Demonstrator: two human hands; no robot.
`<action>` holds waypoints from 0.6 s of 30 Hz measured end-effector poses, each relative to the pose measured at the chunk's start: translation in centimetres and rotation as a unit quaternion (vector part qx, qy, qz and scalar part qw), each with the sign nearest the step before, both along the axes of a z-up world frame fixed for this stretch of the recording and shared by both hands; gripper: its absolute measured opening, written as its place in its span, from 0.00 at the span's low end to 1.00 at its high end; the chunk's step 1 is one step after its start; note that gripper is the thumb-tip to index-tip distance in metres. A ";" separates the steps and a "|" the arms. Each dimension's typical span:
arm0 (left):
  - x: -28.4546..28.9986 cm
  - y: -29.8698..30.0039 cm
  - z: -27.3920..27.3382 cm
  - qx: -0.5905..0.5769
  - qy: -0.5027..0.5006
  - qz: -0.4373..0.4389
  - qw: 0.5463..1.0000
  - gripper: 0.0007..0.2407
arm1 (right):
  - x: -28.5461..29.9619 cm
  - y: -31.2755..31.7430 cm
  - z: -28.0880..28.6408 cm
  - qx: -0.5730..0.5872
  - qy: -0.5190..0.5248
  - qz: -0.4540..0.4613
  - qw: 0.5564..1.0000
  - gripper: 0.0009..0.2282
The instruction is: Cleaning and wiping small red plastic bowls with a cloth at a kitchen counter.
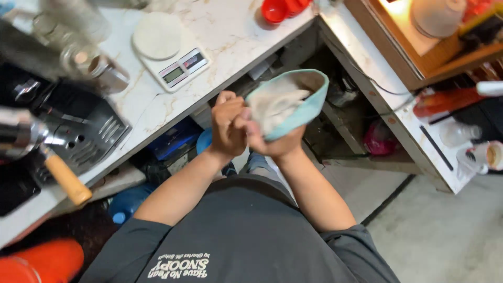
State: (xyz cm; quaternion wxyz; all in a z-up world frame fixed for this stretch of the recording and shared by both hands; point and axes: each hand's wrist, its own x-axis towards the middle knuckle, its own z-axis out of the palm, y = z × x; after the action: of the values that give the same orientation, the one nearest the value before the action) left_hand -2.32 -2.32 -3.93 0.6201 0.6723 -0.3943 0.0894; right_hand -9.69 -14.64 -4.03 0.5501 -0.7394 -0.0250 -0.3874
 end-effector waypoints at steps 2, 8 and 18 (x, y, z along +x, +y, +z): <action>-0.6 -1.2 0.9 -0.065 -0.005 -0.032 0.997 0.22 | -0.6 -0.1 0.1 -0.040 -0.011 -0.010 0.999 0.28; -2.4 -2.6 6.1 -0.215 0.038 -0.161 0.962 0.26 | -5.1 -1.2 5.0 0.071 0.019 0.116 0.991 0.36; -2.5 -11.9 4.9 -0.285 0.191 -0.344 0.874 0.27 | -5.9 -7.7 -2.2 0.538 -0.150 0.134 0.818 0.41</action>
State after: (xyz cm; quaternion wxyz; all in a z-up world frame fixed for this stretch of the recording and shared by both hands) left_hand -4.86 -14.22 0.98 0.8393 0.2925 -0.4325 -0.1515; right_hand -15.56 -22.35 -6.25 0.8964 -0.2473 0.0060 -0.3678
